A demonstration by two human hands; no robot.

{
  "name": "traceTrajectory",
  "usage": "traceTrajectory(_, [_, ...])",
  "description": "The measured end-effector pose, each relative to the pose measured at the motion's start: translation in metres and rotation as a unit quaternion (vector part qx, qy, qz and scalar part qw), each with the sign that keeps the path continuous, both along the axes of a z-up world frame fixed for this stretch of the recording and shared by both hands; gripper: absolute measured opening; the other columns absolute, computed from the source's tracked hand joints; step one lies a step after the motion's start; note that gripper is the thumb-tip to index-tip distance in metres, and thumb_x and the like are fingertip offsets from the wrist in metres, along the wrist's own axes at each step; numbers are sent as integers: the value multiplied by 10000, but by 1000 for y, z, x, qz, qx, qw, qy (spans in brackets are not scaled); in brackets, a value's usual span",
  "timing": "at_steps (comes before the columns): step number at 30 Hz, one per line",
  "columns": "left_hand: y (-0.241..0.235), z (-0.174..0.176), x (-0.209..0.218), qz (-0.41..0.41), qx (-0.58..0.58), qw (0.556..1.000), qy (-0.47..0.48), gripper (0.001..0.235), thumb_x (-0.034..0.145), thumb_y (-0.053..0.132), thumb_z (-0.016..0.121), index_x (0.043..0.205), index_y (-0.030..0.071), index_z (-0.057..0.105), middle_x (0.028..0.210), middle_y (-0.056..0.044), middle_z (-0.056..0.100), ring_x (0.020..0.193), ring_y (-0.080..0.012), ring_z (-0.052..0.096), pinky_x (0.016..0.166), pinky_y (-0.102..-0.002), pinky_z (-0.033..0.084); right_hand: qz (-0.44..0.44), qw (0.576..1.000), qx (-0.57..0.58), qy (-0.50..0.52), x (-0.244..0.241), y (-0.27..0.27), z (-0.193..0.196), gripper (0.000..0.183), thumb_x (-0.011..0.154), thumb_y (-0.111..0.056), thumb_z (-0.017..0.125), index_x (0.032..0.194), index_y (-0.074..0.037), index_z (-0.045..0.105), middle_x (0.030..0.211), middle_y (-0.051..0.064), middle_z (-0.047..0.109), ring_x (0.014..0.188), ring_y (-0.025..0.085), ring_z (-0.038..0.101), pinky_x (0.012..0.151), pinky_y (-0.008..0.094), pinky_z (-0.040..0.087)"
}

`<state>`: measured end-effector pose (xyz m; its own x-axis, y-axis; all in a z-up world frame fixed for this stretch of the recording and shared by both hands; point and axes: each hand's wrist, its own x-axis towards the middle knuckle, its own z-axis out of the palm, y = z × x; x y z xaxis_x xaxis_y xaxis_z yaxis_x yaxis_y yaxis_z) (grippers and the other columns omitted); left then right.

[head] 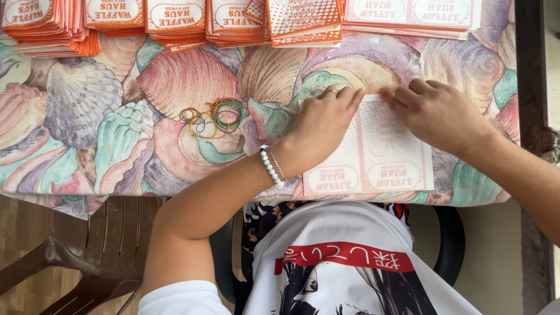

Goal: Folding printed paper sheets into small bags and stacking them.

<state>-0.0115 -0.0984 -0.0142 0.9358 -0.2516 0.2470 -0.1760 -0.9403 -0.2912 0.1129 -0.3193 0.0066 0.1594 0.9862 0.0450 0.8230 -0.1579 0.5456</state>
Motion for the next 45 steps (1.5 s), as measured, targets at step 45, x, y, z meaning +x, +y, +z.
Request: traceTrajectory(45, [4,-2,-4,0,-3,1000,-2,488,910,272,602,1395,237,564,1037,31,554,899,-189,564,528,-304,475,-68,995,-42,62,45,-52,2,99,1047,-326,650,1098,-312,735,908,-110,579,842,119,579,518,251,574])
